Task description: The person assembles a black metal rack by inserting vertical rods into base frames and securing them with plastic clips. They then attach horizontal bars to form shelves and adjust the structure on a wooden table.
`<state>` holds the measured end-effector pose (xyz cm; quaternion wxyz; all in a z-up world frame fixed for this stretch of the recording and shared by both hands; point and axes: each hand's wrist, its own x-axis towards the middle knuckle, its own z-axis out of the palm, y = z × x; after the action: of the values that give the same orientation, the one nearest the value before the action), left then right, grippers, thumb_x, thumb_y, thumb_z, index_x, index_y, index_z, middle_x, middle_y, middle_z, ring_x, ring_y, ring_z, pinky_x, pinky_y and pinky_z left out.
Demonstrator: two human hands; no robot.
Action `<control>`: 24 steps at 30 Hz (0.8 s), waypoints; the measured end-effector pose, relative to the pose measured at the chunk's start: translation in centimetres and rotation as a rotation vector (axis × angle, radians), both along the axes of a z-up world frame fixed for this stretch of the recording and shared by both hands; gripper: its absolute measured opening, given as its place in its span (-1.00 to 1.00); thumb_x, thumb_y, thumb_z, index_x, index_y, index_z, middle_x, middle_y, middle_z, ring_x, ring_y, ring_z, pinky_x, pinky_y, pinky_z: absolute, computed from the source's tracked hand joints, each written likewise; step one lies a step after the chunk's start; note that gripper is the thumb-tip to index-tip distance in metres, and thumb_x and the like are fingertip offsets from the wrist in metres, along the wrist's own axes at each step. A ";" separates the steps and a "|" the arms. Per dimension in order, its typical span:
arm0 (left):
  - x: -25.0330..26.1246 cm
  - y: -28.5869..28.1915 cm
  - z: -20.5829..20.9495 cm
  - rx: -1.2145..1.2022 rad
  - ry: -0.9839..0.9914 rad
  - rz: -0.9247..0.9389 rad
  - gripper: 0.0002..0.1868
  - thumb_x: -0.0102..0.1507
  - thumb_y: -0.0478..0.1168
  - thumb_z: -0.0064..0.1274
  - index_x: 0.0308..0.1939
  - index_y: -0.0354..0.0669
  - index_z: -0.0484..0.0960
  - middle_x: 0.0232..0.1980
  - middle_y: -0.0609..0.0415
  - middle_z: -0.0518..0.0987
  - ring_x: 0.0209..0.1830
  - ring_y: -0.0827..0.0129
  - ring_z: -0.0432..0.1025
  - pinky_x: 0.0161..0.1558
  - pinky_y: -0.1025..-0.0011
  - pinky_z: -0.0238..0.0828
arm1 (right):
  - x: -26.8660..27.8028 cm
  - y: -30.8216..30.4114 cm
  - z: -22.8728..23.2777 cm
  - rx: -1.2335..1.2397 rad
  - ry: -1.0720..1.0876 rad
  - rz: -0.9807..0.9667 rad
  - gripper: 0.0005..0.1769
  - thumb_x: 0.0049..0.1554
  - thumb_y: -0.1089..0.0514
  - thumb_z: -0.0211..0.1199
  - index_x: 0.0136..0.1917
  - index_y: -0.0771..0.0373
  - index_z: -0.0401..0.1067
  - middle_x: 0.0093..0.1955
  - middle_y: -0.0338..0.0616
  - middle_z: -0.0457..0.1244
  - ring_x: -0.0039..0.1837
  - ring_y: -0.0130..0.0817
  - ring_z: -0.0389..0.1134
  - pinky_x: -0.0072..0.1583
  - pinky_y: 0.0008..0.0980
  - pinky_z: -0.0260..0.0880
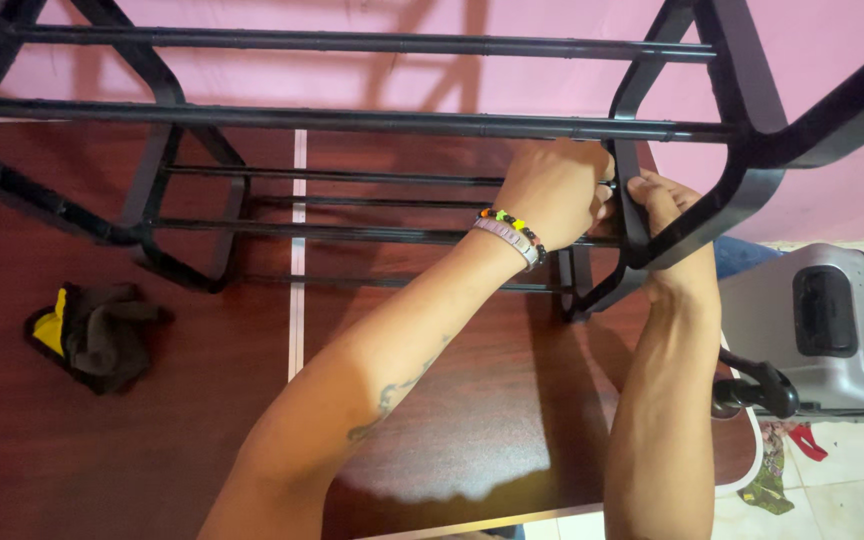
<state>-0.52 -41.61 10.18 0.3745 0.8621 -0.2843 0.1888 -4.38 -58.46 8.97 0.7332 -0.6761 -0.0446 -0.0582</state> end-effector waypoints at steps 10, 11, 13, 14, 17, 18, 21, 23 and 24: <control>-3.4 2.0 1.9 0.146 0.120 0.050 -0.60 0.17 -0.28 0.11 0.11 -0.03 0.66 -0.24 0.01 0.71 -0.11 0.18 0.59 0.42 -0.24 -0.02 | -0.8 -0.7 -1.3 0.041 0.051 -0.100 -0.67 0.33 0.05 0.09 0.09 0.39 0.46 -0.07 -0.12 0.39 -0.07 -0.37 0.44 0.05 -0.38 0.50; -4.3 2.8 1.7 0.056 -0.009 0.075 -0.63 0.19 -0.25 0.13 0.09 -0.05 0.66 -0.15 0.01 0.68 -0.02 0.16 0.55 0.41 -0.19 0.02 | -1.1 -0.9 -1.4 0.040 0.030 -0.105 -0.63 0.36 0.02 0.06 0.15 0.38 0.46 -0.03 -0.12 0.38 -0.03 -0.39 0.42 0.06 -0.40 0.45; -6.7 4.5 0.9 -0.117 -0.271 0.119 -0.67 0.22 -0.17 0.17 0.06 -0.09 0.65 0.04 0.02 0.63 0.15 0.12 0.48 0.38 -0.10 0.10 | -1.8 -1.0 -1.8 0.045 -0.015 -0.116 -0.55 0.42 -0.03 0.01 0.28 0.37 0.47 0.06 -0.12 0.38 0.05 -0.43 0.37 0.09 -0.44 0.36; -8.0 5.2 0.6 -0.153 -0.259 0.111 -0.70 0.25 -0.19 0.16 0.06 -0.09 0.65 0.08 0.04 0.61 0.17 0.15 0.46 0.41 -0.08 0.09 | -2.2 -1.1 -2.0 0.039 -0.043 -0.124 -0.53 0.43 -0.04 -0.01 0.29 0.40 0.45 0.12 -0.11 0.37 0.10 -0.44 0.36 0.14 -0.45 0.35; -11.4 6.2 -0.1 -0.247 -0.230 0.087 -0.77 0.31 -0.22 0.13 0.05 -0.08 0.66 0.13 0.10 0.57 0.20 0.22 0.43 0.44 -0.01 0.10 | -3.1 -0.8 -2.6 0.030 -0.144 -0.166 -0.51 0.43 -0.03 -0.01 0.32 0.46 0.39 0.27 -0.07 0.35 0.26 -0.42 0.35 0.29 -0.44 0.31; -12.2 6.3 -0.3 -0.269 -0.216 0.076 -0.78 0.31 -0.23 0.13 0.04 -0.08 0.65 0.12 0.12 0.58 0.18 0.23 0.44 0.42 0.03 0.13 | -3.3 -0.5 -2.9 0.033 -0.183 -0.197 -0.52 0.41 -0.01 0.02 0.33 0.45 0.39 0.30 -0.05 0.34 0.32 -0.39 0.35 0.36 -0.42 0.31; -13.5 6.1 0.2 -0.303 -0.239 0.061 -0.81 0.30 -0.25 0.14 0.00 -0.07 0.66 0.06 0.14 0.60 0.14 0.23 0.46 0.36 0.10 0.22 | -3.8 -0.3 -2.8 0.051 -0.269 -0.259 -0.54 0.38 0.01 0.04 0.34 0.40 0.39 0.31 -0.04 0.33 0.34 -0.34 0.36 0.41 -0.34 0.33; -13.8 6.0 1.4 -0.321 -0.298 0.041 -0.82 0.32 -0.25 0.14 0.01 -0.06 0.67 0.04 0.15 0.61 0.14 0.23 0.47 0.30 0.16 0.27 | -4.3 -0.3 -1.8 0.074 -0.344 -0.270 -0.59 0.41 0.02 0.02 0.33 0.37 0.39 0.29 -0.05 0.33 0.32 -0.33 0.35 0.39 -0.30 0.34; -13.9 5.9 2.2 -0.331 -0.338 0.023 -0.82 0.34 -0.24 0.15 0.02 -0.05 0.66 0.03 0.15 0.61 0.14 0.24 0.47 0.26 0.20 0.29 | -4.7 -0.4 -1.1 0.091 -0.393 -0.267 -0.62 0.44 0.03 0.01 0.33 0.35 0.38 0.29 -0.05 0.32 0.32 -0.33 0.34 0.39 -0.29 0.33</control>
<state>-14.38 -35.67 12.38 0.4557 0.7484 -0.2981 0.3786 -9.10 -58.87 7.82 0.7258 -0.6181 -0.0940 -0.2867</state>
